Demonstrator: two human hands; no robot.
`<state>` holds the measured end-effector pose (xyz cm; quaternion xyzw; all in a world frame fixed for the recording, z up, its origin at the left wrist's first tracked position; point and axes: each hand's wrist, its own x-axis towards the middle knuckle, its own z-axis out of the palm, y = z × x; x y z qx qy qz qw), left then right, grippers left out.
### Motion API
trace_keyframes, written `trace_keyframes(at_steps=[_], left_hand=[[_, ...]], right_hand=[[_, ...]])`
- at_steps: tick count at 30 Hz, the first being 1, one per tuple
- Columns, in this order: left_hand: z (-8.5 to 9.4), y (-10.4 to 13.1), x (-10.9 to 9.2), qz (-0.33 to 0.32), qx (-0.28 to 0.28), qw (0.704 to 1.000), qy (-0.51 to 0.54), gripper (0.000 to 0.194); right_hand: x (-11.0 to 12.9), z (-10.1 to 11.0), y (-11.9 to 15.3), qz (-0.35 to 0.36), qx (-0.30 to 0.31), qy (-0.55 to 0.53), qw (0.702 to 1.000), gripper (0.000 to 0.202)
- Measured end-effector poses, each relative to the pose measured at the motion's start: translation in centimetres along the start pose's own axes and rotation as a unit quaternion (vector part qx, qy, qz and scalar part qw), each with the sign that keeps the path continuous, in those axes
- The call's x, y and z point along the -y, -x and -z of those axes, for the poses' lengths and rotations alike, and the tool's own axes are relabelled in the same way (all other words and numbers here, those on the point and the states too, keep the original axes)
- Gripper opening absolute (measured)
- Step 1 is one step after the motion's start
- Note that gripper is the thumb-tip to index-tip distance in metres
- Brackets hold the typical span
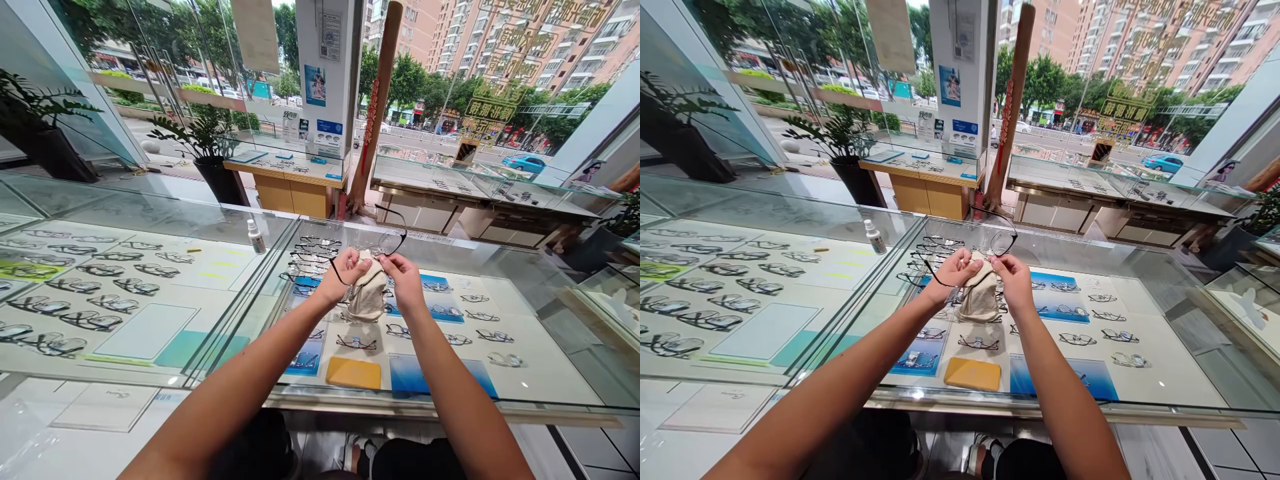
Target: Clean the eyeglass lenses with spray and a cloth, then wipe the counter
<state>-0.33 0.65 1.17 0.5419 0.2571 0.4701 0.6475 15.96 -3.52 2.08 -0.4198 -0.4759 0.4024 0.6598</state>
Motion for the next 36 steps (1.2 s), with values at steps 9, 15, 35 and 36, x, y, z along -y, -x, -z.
trace_keyframes(at_steps=[9, 15, 35, 36], left_hand=[[-0.5, 0.3, -0.4, 0.001, -0.001, 1.000, -0.025, 0.087], [0.0, 0.1, -0.2, 0.007, 0.015, 0.999, -0.037, 0.077], [-0.6, 0.6, -0.9, 0.068, 0.068, 0.995, 0.021, 0.064], [-0.6, 0.7, -0.8, 0.073, 0.048, 0.996, 0.026, 0.064]], right_hand=[[-0.2, 0.0, 0.0, -0.004, -0.008, -0.009, 1.000, 0.034], [-0.1, 0.0, 0.0, -0.004, -0.004, -0.008, 1.000, 0.034], [-0.6, -0.4, 0.2, -0.008, -0.001, -0.018, 1.000, 0.037], [-0.5, -0.4, 0.3, -0.011, -0.002, -0.021, 1.000, 0.037]])
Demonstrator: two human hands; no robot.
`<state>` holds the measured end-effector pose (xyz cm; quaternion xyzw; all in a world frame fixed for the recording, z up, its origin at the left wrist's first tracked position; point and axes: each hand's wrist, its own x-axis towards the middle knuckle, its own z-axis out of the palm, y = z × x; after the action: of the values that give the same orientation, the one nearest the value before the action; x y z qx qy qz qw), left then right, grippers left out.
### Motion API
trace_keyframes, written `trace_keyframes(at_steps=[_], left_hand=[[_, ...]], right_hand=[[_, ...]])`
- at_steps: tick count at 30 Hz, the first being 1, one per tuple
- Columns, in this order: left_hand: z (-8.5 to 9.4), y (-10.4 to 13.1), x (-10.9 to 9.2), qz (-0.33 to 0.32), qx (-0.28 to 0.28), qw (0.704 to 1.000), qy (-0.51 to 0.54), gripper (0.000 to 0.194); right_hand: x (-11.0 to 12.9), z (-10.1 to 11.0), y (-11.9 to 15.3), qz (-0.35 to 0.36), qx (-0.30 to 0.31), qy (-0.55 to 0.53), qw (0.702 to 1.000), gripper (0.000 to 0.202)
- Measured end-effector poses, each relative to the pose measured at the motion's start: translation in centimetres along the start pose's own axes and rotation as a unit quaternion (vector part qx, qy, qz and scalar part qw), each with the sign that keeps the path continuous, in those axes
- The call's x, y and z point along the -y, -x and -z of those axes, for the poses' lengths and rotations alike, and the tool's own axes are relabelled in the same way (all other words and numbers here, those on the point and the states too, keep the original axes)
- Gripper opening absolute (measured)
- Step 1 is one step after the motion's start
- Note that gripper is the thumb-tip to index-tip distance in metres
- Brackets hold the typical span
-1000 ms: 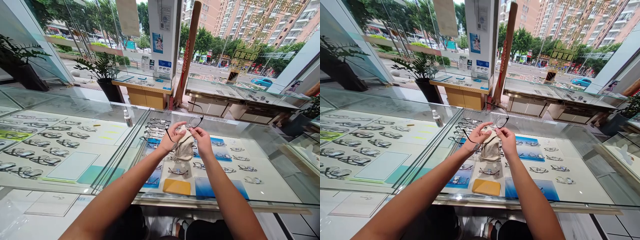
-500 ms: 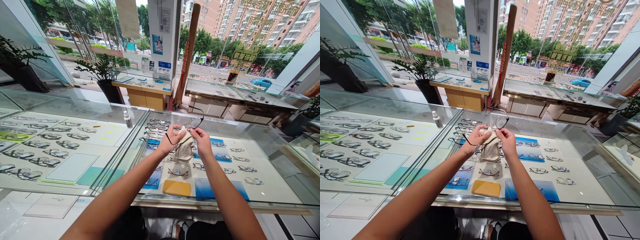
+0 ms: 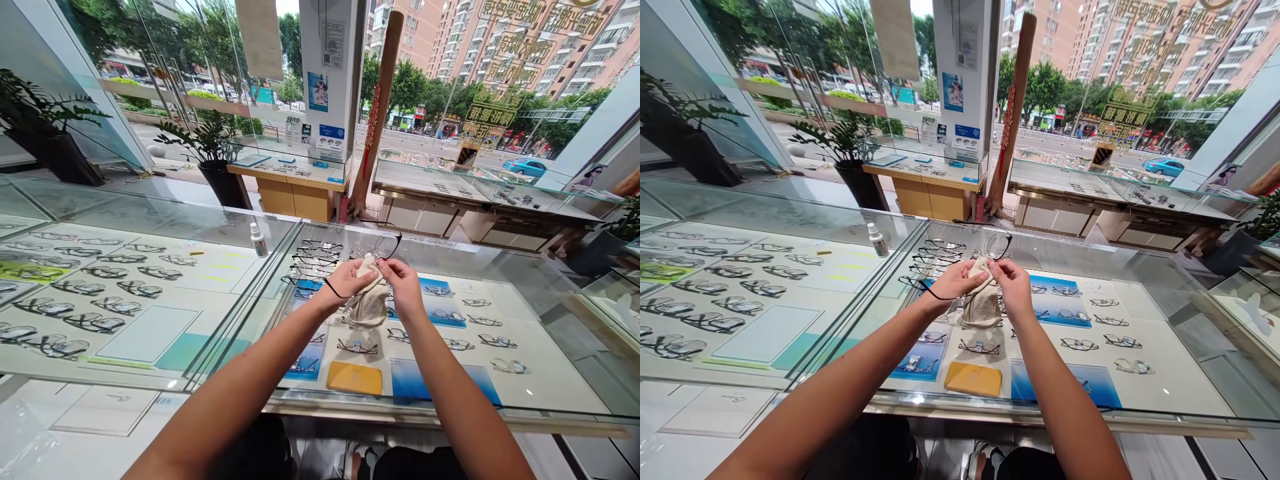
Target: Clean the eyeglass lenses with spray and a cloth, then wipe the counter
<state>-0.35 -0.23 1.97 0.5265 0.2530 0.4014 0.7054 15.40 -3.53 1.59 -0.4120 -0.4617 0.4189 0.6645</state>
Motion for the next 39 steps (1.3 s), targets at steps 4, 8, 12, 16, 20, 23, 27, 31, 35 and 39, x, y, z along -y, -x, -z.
trace_keyframes(at_steps=[4, 8, 12, 16, 20, 23, 27, 31, 35, 39], left_hand=[[0.1, 0.1, 0.4, 0.024, -0.057, 0.998, 0.025, 0.059], [0.3, 0.0, 0.3, 0.032, -0.018, 0.999, 0.027, 0.058], [0.5, -0.1, -0.1, 0.026, 0.025, 0.999, 0.012, 0.057], [0.4, -0.1, -0.1, 0.000, 0.024, 1.000, -0.012, 0.058], [0.2, -0.3, -0.1, -0.061, 0.011, 0.997, -0.047, 0.055], [0.2, -0.4, -0.2, -0.090, 0.008, 0.993, -0.072, 0.053], [0.8, -0.5, -0.2, -0.071, 0.045, 0.994, -0.073, 0.055], [1.3, -0.5, -0.2, -0.025, 0.104, 0.993, -0.054, 0.054], [0.9, -0.4, -0.3, -0.020, 0.068, 0.996, -0.052, 0.054], [0.6, -0.5, -0.1, -0.033, 0.040, 0.996, -0.076, 0.053]], right_hand=[[0.1, -0.2, 0.1, 0.005, -0.010, 0.004, 1.000, 0.037], [0.2, -0.3, 0.2, 0.006, -0.013, 0.009, 1.000, 0.039], [0.1, -0.4, 0.2, -0.010, -0.025, 0.011, 1.000, 0.044], [-0.2, -0.5, 0.2, -0.035, -0.013, -0.023, 0.999, 0.044], [-0.1, -0.7, 0.2, -0.046, 0.017, -0.031, 0.998, 0.044], [0.2, -0.6, 0.2, -0.035, 0.026, -0.013, 0.999, 0.043], [0.4, -0.3, 0.0, -0.031, 0.018, -0.024, 0.999, 0.040], [0.2, 0.0, -0.3, -0.043, -0.017, -0.016, 0.999, 0.042], [0.0, 0.0, -0.3, -0.036, -0.005, -0.009, 0.999, 0.043], [0.0, 0.0, -0.2, -0.017, 0.005, -0.009, 1.000, 0.041]])
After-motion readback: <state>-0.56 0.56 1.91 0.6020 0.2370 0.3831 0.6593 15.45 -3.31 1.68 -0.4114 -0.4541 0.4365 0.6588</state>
